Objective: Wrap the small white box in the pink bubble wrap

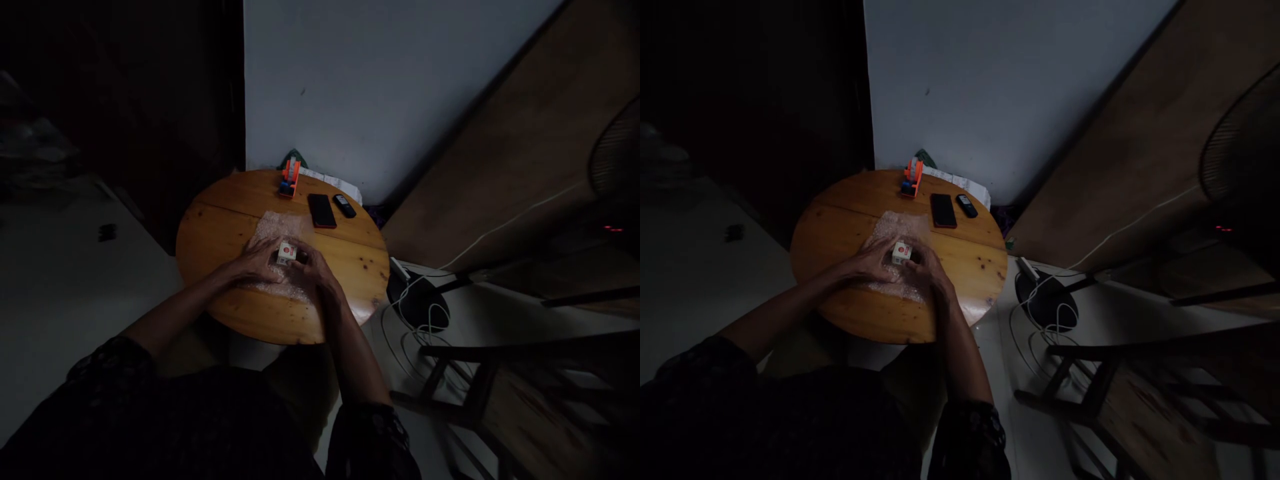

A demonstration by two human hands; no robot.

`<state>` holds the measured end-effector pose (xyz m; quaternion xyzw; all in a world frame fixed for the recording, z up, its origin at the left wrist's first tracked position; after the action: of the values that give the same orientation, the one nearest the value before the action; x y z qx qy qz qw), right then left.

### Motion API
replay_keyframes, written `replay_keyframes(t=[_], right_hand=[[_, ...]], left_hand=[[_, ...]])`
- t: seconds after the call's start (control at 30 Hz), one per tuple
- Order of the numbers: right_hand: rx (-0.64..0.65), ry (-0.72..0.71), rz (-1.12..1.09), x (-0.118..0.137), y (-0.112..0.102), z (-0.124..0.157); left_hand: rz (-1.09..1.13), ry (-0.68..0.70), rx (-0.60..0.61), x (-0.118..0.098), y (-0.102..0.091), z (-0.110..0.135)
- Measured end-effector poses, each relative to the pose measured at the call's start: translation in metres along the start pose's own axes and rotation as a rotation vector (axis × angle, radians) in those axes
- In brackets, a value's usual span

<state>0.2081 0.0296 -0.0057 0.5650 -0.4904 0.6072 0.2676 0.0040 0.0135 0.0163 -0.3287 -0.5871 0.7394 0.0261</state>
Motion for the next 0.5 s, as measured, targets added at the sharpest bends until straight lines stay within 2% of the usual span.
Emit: replay_keyframes(t=[0.07,0.17,0.33,0.5], right_hand=[[-0.028,0.017,-0.009,-0.002,-0.001,0.0],[-0.033,0.044,-0.068,-0.004,0.0,0.001],[-0.053,0.063,-0.057,-0.004,0.0,0.0],[-0.049,0.077,-0.074,-0.001,0.001,0.001]], left_hand=[[0.001,-0.016,-0.078,0.0,-0.002,0.009],[-0.016,-0.017,-0.237,-0.002,-0.005,0.036],[-0.151,0.176,-0.253,-0.015,0.003,0.077],[-0.225,0.295,-0.317,-0.029,0.013,0.076]])
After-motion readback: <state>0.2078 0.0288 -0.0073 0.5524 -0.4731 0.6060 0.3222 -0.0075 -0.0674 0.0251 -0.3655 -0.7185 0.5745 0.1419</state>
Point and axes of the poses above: each hand's wrist, its own z-axis away from the middle knuckle, its own y-axis out of the palm, x = y × z, the point moved 2 cm from there along -z, towards the middle knuckle, and after that the axes turned 3 degrees about y, right-handed, at the moved point
